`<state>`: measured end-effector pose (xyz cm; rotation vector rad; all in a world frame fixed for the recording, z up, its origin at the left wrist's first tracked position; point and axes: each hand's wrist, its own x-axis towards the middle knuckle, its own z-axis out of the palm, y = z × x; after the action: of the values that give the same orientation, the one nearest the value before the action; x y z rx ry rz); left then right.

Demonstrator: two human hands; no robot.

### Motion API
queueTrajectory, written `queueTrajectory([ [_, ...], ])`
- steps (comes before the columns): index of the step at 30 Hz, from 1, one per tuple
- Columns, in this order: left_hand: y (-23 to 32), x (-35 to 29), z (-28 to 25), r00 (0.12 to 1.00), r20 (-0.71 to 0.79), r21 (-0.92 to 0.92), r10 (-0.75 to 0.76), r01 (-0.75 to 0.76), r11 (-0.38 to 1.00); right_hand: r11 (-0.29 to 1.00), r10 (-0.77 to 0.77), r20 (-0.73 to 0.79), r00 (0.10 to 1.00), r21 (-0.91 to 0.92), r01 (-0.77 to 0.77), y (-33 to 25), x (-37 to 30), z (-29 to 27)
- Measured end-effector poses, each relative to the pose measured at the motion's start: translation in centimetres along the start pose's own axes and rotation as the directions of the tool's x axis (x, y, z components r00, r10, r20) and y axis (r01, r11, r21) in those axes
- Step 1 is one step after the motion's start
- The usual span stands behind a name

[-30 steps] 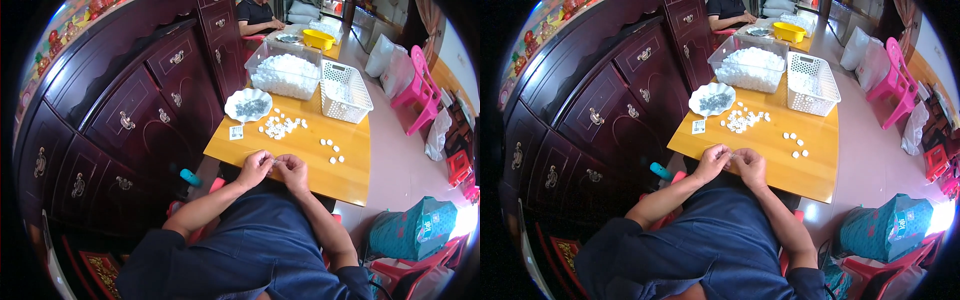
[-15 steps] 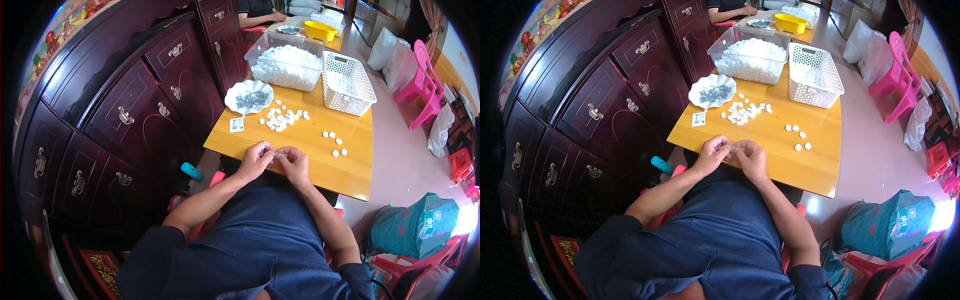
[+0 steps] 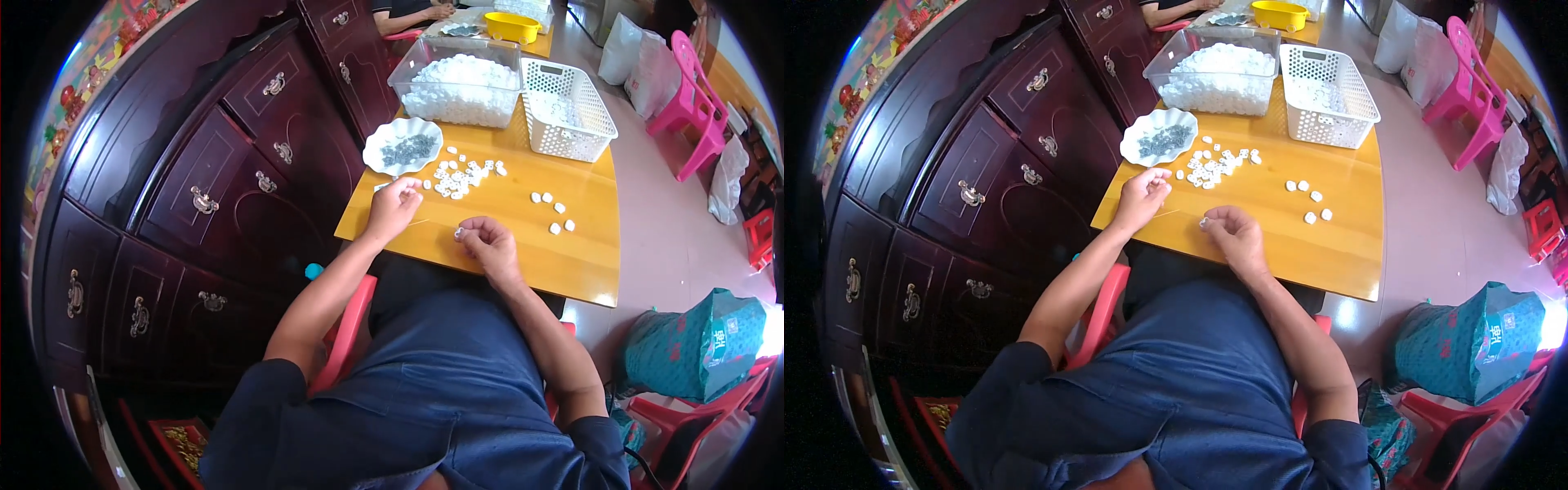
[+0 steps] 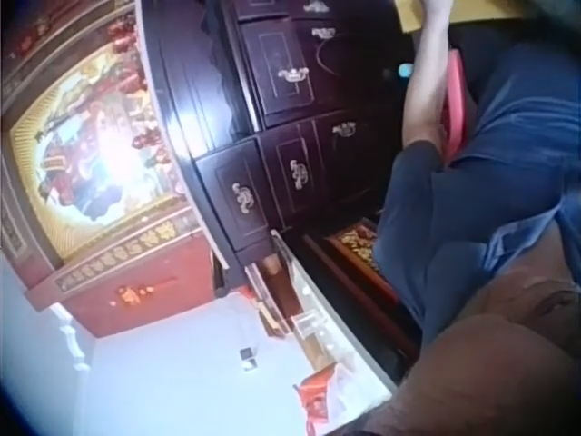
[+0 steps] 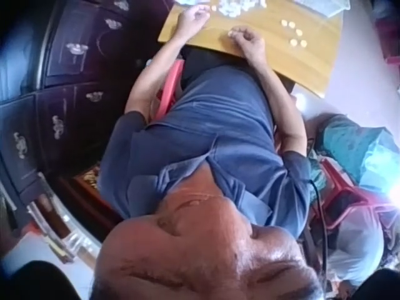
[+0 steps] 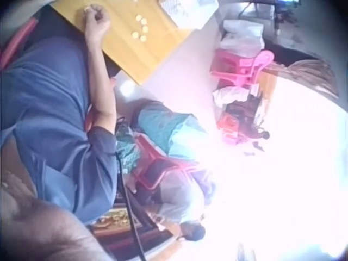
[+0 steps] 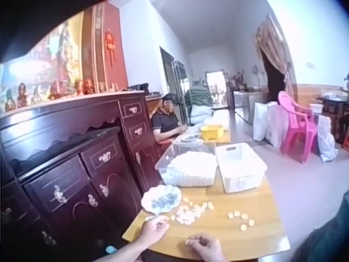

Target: The person is manually inserting small silver metal pins into white plastic components at a workshop table.

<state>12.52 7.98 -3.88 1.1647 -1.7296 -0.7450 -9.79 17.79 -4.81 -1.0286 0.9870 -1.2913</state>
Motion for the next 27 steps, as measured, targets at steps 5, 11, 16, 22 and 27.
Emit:
queueTrajectory([
  [5, -0.8, 1.4, 0.9, 0.997, 0.037, 0.275, 0.062, -0.070, 0.959, 1.000, 0.017, 0.005, 1.000, -0.008, -0.017, 0.4, 0.0, -0.2],
  [11, -0.1, 2.6, 2.1, 0.994, 0.053, 0.481, 0.091, -0.106, 0.870, 1.000, 0.002, -0.012, 1.000, -0.023, -0.002, -0.4, 0.0, -0.2],
  [16, -1.5, 3.0, 2.0, 0.985, 0.058, 0.457, 0.163, -0.171, 0.873, 0.999, -0.011, 0.012, 1.000, -0.041, 0.012, -0.6, 0.2, 0.0],
  [22, -0.7, 2.1, 1.8, 0.954, 0.042, 0.445, 0.298, -0.285, 0.849, 0.999, -0.010, 0.021, 1.000, -0.032, 0.010, -0.6, -0.1, -0.3],
  [27, 0.8, 0.2, 0.8, 1.000, 0.022, 0.089, 0.008, -0.010, 0.996, 1.000, -0.008, 0.040, 0.999, 0.009, 0.007, -0.5, -0.1, -0.2],
])
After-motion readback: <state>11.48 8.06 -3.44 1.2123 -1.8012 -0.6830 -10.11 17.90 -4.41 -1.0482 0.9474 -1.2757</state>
